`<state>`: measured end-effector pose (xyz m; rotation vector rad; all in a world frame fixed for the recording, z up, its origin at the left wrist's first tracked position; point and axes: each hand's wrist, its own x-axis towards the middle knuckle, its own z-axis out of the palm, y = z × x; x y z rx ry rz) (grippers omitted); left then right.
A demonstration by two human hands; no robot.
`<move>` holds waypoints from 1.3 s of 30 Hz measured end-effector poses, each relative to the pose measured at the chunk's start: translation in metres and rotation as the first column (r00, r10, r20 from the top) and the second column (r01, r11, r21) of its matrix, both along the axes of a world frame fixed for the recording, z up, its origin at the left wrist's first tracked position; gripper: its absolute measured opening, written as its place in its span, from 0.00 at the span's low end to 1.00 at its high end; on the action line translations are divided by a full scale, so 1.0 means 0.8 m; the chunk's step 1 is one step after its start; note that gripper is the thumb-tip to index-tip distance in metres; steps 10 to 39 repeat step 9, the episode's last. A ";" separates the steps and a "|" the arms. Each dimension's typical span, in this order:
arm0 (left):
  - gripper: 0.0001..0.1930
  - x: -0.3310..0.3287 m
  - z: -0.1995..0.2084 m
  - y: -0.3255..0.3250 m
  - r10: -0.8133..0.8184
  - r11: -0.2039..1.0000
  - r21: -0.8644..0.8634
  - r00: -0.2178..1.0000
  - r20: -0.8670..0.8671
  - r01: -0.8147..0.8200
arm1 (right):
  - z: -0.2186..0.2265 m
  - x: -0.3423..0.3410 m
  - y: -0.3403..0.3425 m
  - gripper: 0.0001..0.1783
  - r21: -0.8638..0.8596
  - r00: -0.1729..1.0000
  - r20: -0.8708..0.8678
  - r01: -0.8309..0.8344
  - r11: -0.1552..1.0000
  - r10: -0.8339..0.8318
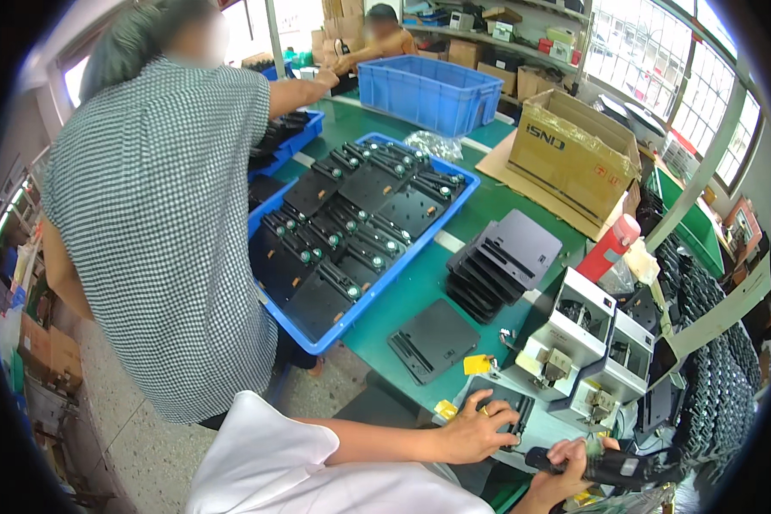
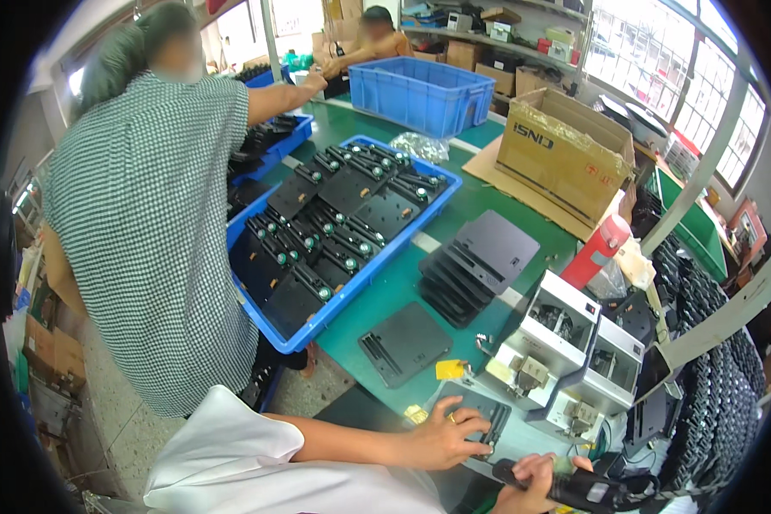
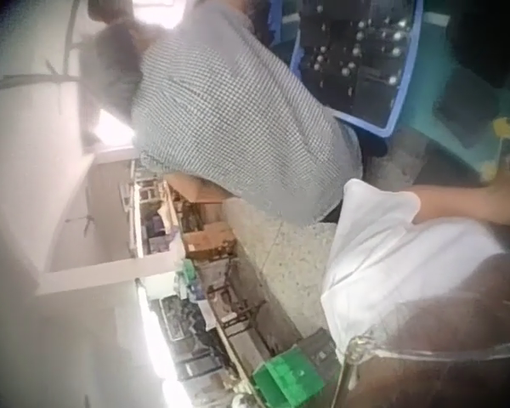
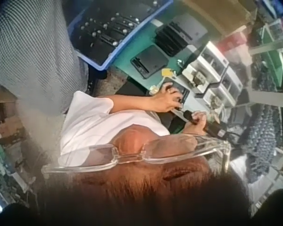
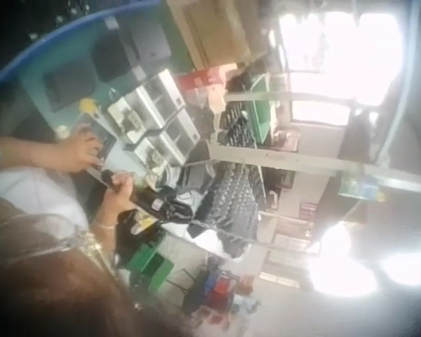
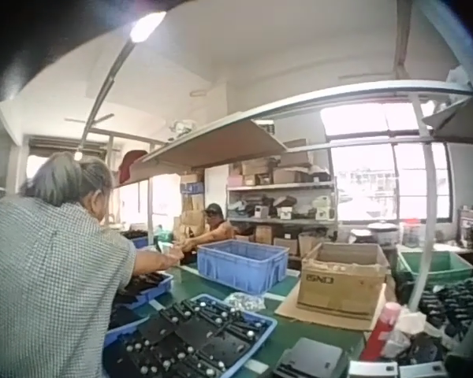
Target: The person assembles small grey plastic housings by hand at a factory workbench, securing them with screws using an electric power screwdriver.
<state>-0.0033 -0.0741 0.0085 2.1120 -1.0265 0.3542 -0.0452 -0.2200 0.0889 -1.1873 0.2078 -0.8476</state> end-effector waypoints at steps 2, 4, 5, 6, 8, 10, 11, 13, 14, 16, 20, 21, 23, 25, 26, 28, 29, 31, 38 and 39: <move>0.16 -0.002 0.004 0.003 -0.014 1.000 -0.010 1.000 -0.026 0.014 | -0.012 -0.007 -0.025 0.10 -0.023 0.987 0.016 -0.161 0.987 0.161; 0.17 -0.006 0.013 0.008 0.004 1.000 0.010 0.999 -0.050 -0.003 | -0.030 -0.015 -0.051 0.20 -0.072 0.964 -0.050 -0.264 0.962 0.261; 0.17 -0.005 0.017 0.014 0.020 1.000 0.018 0.997 -0.076 -0.019 | -0.051 -0.014 -0.066 0.09 -0.294 0.925 0.079 -0.335 0.895 0.372; 0.17 -0.004 0.020 0.017 0.017 1.000 0.022 0.996 -0.082 -0.016 | -0.053 -0.015 -0.069 0.27 -0.511 0.854 0.171 -0.350 0.785 0.491; 0.19 0.004 0.024 0.026 0.091 0.995 0.047 0.992 -0.091 -0.087 | -0.032 -0.012 -0.052 0.27 -0.202 0.940 0.172 -0.260 0.944 0.296; 0.20 0.005 0.021 0.032 0.105 0.993 0.062 0.989 -0.103 -0.099 | 0.006 -0.010 -0.019 0.27 0.106 0.990 0.105 -0.109 0.988 0.098; 0.20 0.005 0.021 0.032 0.105 0.993 0.062 0.989 -0.103 -0.099 | 0.006 -0.010 -0.019 0.27 0.106 0.990 0.105 -0.109 0.988 0.098; 0.20 0.005 0.021 0.032 0.105 0.993 0.062 0.989 -0.103 -0.099 | 0.006 -0.010 -0.019 0.27 0.106 0.990 0.105 -0.109 0.988 0.098; 0.20 0.005 0.021 0.032 0.105 0.993 0.062 0.989 -0.103 -0.099 | 0.006 -0.010 -0.019 0.27 0.106 0.990 0.105 -0.109 0.988 0.098; 0.20 0.005 0.021 0.032 0.105 0.993 0.062 0.989 -0.103 -0.099 | 0.006 -0.010 -0.019 0.27 0.106 0.990 0.105 -0.109 0.988 0.098; 0.20 0.005 0.021 0.032 0.105 0.993 0.062 0.989 -0.103 -0.099 | 0.006 -0.010 -0.019 0.27 0.106 0.990 0.105 -0.109 0.988 0.098; 0.20 0.005 0.021 0.032 0.105 0.993 0.062 0.989 -0.103 -0.099 | 0.006 -0.010 -0.019 0.27 0.106 0.990 0.105 -0.109 0.988 0.098; 0.20 0.005 0.021 0.032 0.105 0.993 0.062 0.989 -0.103 -0.099 | 0.006 -0.010 -0.019 0.27 0.106 0.990 0.105 -0.109 0.988 0.098; 0.20 0.005 0.021 0.032 0.105 0.993 0.062 0.989 -0.103 -0.099 | 0.006 -0.010 -0.019 0.27 0.106 0.990 0.105 -0.109 0.988 0.098; 0.20 0.005 0.021 0.032 0.105 0.993 0.062 0.989 -0.103 -0.099 | 0.006 -0.010 -0.019 0.27 0.106 0.990 0.105 -0.109 0.988 0.098; 0.20 0.005 0.021 0.032 0.105 0.993 0.062 0.989 -0.103 -0.099 | 0.006 -0.010 -0.019 0.27 0.106 0.990 0.105 -0.109 0.988 0.098; 0.20 0.005 0.021 0.032 0.105 0.993 0.062 0.989 -0.103 -0.099 | 0.006 -0.010 -0.019 0.27 0.106 0.990 0.105 -0.109 0.988 0.098; 0.20 0.005 0.021 0.032 0.105 0.993 0.062 0.989 -0.103 -0.099 | 0.006 -0.010 -0.019 0.27 0.106 0.990 0.105 -0.109 0.988 0.098; 0.20 0.005 0.021 0.032 0.105 0.993 0.062 0.989 -0.103 -0.099 | 0.006 -0.010 -0.019 0.27 0.106 0.990 0.105 -0.109 0.988 0.098; 0.20 0.005 0.021 0.032 0.105 0.993 0.062 0.989 -0.103 -0.099 | 0.006 -0.010 -0.019 0.27 0.106 0.990 0.105 -0.109 0.988 0.098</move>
